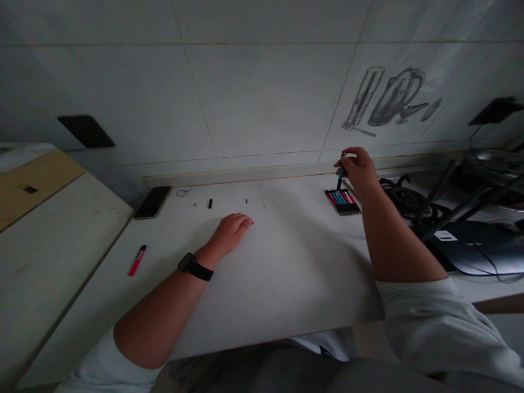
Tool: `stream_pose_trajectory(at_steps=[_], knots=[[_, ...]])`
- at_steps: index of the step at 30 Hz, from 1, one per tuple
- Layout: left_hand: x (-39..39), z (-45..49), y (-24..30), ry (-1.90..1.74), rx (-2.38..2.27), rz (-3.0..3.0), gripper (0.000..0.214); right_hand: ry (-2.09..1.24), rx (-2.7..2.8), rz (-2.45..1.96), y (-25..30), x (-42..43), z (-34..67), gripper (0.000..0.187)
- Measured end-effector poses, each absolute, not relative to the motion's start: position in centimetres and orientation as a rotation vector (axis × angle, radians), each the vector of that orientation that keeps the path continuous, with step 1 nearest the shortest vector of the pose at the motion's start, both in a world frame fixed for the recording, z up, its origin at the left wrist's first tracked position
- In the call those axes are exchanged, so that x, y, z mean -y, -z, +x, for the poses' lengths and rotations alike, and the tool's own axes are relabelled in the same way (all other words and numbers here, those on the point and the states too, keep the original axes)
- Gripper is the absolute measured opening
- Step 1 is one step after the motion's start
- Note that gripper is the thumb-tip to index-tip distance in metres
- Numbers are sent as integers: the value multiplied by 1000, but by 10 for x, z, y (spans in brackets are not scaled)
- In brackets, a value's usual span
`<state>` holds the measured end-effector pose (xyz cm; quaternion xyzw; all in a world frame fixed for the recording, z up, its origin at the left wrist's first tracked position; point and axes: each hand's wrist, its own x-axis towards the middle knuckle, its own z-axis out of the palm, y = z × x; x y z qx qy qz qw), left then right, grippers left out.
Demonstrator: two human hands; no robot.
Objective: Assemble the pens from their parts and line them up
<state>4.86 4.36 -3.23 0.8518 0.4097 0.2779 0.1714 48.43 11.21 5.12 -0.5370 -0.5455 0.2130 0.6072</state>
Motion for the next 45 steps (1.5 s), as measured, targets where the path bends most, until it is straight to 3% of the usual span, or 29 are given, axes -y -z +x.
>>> stream_pose_trajectory(at_steps=[7,11,19,35,45], knots=[[-46,46,38,-790,-1158,2437,42,-539,1305,-1489,-30,-118,498,36],[-46,47,37,-783,-1153,2443,42,-568,1422,-1755,-18,-122,502,25],[-45,47,34,-768,-1148,2449,40,-108,1702,-2147,-3,-126,501,21],[-44,48,32,-764,-1155,2446,38,27,1823,-2133,20,-131,505,17],[-46,48,33,-742,-1146,2459,36,39,1930,-2122,24,-132,510,31]])
